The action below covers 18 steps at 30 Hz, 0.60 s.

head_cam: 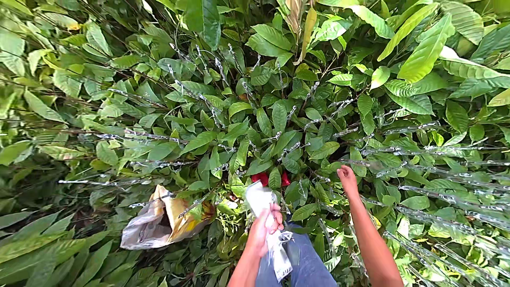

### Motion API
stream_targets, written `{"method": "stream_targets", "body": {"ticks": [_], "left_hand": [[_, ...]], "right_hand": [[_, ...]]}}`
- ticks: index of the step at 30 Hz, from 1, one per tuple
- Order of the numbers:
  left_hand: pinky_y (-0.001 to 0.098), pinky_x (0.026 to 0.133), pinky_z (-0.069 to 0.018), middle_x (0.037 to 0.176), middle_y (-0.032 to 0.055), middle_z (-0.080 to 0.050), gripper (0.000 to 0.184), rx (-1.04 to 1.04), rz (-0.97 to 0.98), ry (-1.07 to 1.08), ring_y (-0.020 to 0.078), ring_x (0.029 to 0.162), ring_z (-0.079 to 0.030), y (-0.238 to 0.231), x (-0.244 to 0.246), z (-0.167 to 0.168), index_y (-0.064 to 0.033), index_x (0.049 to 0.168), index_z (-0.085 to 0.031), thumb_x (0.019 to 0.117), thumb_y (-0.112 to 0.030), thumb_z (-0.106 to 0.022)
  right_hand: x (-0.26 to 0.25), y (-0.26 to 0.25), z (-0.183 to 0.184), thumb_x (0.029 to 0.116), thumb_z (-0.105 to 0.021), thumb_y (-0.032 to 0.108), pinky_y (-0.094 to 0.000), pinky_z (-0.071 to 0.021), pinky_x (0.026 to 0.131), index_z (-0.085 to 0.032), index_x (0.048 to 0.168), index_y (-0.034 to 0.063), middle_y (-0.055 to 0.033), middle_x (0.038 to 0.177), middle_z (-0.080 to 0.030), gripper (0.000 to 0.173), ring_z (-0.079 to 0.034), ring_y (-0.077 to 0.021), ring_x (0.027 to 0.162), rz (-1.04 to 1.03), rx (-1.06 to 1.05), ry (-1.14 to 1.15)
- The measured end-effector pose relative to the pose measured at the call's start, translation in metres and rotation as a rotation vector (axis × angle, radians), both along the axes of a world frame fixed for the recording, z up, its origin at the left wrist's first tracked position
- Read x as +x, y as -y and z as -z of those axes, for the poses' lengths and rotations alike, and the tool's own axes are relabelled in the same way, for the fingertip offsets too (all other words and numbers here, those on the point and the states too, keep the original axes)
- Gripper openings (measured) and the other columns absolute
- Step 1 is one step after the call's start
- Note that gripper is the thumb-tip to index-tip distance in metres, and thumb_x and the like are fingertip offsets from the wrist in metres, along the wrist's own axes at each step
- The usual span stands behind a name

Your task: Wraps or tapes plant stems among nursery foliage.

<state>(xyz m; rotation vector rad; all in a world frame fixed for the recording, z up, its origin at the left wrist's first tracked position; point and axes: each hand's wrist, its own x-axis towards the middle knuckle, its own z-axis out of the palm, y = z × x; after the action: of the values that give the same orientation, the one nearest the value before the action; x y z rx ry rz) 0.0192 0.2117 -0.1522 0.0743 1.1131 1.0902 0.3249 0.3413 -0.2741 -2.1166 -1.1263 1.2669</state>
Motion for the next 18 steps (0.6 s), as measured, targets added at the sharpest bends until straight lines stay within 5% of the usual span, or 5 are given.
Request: {"method": "stream_targets", "body": {"ticks": [4, 9, 13, 15, 18], "left_hand": [[0.0192, 0.05, -0.0508, 0.064, -0.0014, -0.056, 0.037, -0.122, -0.059, 0.121, 0.0049, 0.047, -0.05, -0.024, 0.021, -0.01, -0.0036, 0.099, -0.056, 0.1132, -0.02, -0.026], [0.0195, 0.054, -0.0516, 0.07, -0.0003, -0.058, 0.022, -0.071, -0.066, 0.004, 0.005, 0.051, -0.052, -0.03, 0.041, -0.019, -0.004, 0.1, -0.056, 0.1099, -0.01, -0.038], [0.0202, 0.054, -0.0516, 0.068, 0.0005, -0.061, 0.017, -0.051, -0.086, -0.115, 0.0057, 0.052, -0.055, -0.027, 0.048, -0.021, -0.002, 0.107, -0.056, 0.109, -0.01, -0.041], [0.0215, 0.058, -0.0544, 0.079, 0.0048, -0.068, 0.02, -0.037, -0.065, -0.128, 0.0075, 0.056, -0.06, -0.026, 0.046, -0.021, -0.0004, 0.112, -0.054, 0.1105, -0.012, -0.038], [0.026, 0.065, -0.0596, 0.087, 0.0085, -0.072, 0.028, -0.037, -0.08, -0.139, 0.0128, 0.067, -0.069, -0.027, 0.045, -0.019, 0.0011, 0.109, -0.054, 0.1121, -0.015, -0.032]], "right_hand": [[-0.062, 0.049, -0.077, 0.1041, -0.051, 0.017, -0.029, -0.0532, 0.092, -0.064, 0.12, -0.0074, -0.0154, 0.114, -0.068, 0.032, -0.065, -0.0129, 0.103, -0.139, 0.24, -0.243], [-0.124, 0.073, -0.12, 0.0956, -0.063, 0.034, -0.0263, -0.0545, 0.083, -0.063, 0.118, -0.009, -0.0119, 0.115, -0.066, 0.048, -0.064, -0.0084, 0.096, -0.34, 0.228, -0.534], [-0.151, 0.078, -0.121, 0.0989, -0.059, 0.009, -0.0195, -0.0561, 0.076, -0.068, 0.102, -0.0039, -0.0037, 0.102, -0.067, 0.016, -0.064, -0.0025, 0.085, -0.129, 0.313, -0.721], [-0.158, 0.074, -0.12, 0.1029, -0.05, 0.005, -0.0187, -0.0547, 0.072, -0.067, 0.099, -0.0009, 0.0, 0.088, -0.069, 0.018, -0.063, -0.0016, 0.076, 0.043, 0.268, -0.809], [-0.161, 0.067, -0.125, 0.1085, -0.038, 0.006, -0.0226, -0.0579, 0.072, -0.061, 0.1, -0.0001, -0.0033, 0.087, -0.07, 0.026, -0.067, -0.0074, 0.076, 0.218, 0.162, -0.896]]}}
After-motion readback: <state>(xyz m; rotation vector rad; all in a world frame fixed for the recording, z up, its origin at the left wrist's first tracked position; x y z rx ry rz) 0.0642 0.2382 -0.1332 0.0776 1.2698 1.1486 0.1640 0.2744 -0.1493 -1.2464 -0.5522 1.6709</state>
